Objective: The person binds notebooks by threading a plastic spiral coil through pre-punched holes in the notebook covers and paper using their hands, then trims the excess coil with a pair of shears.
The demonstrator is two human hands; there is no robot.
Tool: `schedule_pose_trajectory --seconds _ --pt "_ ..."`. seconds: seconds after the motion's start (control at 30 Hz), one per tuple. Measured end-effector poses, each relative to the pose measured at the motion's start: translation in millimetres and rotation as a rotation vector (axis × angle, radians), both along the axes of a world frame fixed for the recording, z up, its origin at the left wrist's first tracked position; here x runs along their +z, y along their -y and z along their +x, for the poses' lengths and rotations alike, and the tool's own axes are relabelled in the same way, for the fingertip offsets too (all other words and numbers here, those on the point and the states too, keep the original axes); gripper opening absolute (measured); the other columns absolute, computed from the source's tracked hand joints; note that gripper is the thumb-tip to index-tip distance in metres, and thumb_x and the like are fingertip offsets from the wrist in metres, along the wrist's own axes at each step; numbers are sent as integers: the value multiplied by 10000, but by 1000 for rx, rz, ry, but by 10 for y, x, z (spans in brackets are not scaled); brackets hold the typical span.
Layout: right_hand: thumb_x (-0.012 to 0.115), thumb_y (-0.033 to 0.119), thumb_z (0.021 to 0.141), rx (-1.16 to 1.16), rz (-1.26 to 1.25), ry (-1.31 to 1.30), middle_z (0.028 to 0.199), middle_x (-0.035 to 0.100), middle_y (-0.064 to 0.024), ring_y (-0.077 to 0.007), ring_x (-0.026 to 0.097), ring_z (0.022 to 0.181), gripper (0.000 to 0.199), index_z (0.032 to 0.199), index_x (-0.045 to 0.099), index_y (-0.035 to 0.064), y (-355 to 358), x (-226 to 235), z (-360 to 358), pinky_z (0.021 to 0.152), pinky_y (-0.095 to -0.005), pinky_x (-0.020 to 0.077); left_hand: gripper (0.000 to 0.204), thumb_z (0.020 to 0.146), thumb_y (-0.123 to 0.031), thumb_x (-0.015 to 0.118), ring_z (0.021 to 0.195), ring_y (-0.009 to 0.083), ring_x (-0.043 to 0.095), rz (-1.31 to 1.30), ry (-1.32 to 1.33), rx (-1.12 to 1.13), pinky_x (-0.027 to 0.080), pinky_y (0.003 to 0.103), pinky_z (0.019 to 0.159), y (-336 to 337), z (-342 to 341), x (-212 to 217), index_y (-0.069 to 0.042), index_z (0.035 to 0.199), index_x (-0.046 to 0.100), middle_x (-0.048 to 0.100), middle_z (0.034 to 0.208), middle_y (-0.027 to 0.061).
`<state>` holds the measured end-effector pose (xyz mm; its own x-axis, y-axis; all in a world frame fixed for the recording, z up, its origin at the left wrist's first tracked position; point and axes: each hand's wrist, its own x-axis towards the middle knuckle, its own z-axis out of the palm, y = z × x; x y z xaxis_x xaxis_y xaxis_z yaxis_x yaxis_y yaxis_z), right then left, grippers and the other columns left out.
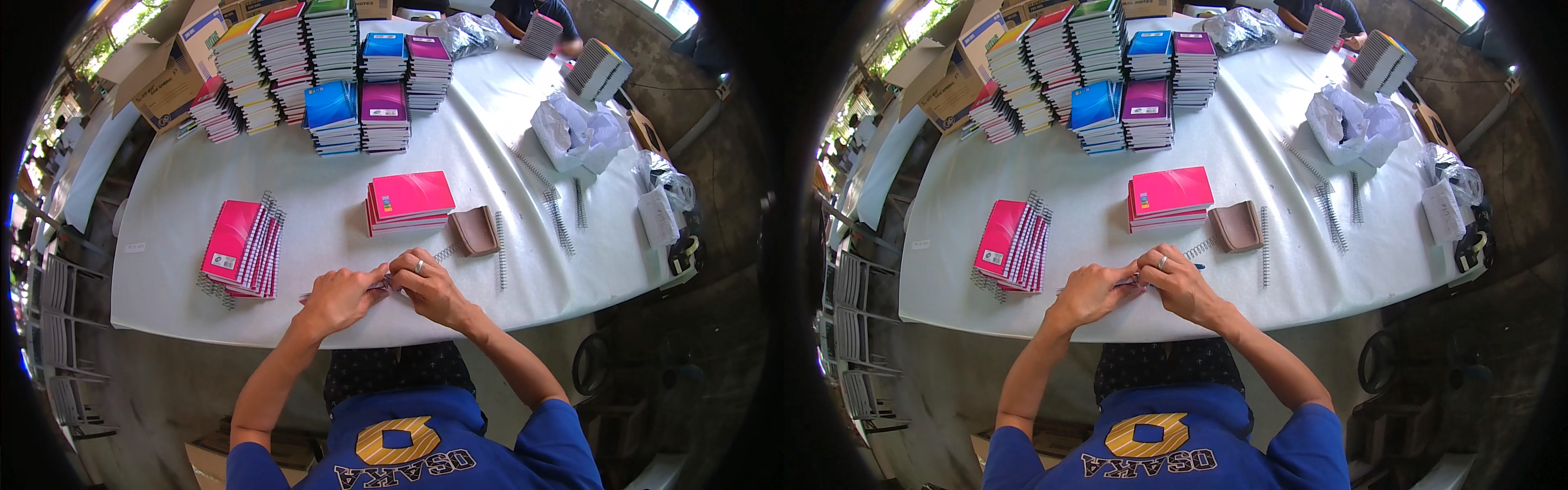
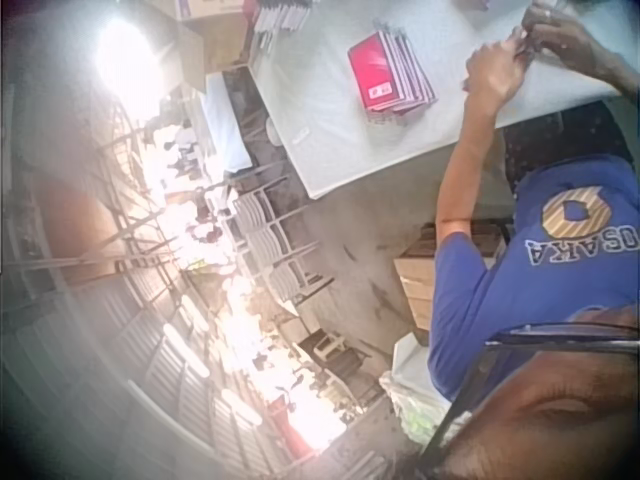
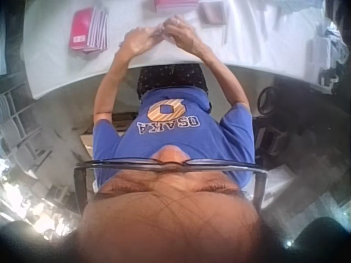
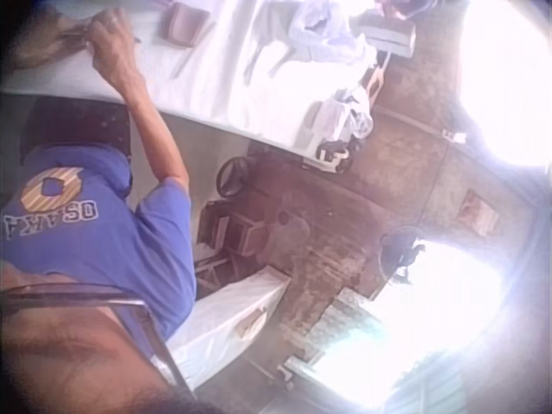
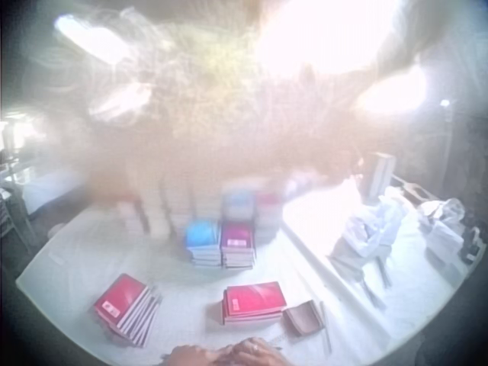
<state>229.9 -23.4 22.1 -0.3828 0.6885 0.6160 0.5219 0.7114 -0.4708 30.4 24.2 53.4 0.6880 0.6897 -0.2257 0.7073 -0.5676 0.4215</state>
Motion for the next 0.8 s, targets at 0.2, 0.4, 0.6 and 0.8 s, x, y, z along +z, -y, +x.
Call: schedule_pose_trajectory --seconds 0.2,0.4,0.6,0.8 --pt "689 -2 812 -6 -250 182 936 610 -106 -296 600 859 245 1025 570 25 64 53 42 750 -402 500 460 939 -343 597 780 382 681 12 43 -9 535 494 698 -21 -10 24 -222 1380 546 705 846 167" --pt "612 43 864 -48 -246 233 880 579 -124 -322 611 849 208 1051 527 10 45 137 11 710 -429 504 475 914 -358 654 711 382 664 78 74 61 525 468 686 22 5 -47 -251 1365 553 693 766 146" --pt "625 60 882 -105 -153 229 906 583 -127 -328 615 785 187 1057 569 26 43 160 -28 653 -437 489 388 934 -326 608 743 365 682 55 71 -6 538 488 677 1 -11 -42 -216 1306 587 702 790 140" --pt "592 16 863 -72 -392 197 937 614 -145 -347 640 826 173 1026 534 15 121 288 -49 642 -455 510 338 930 -321 614 785 356 684 59 31 -30 541 484 689 21 -30 -39 -216 1252 613 712 840 124"
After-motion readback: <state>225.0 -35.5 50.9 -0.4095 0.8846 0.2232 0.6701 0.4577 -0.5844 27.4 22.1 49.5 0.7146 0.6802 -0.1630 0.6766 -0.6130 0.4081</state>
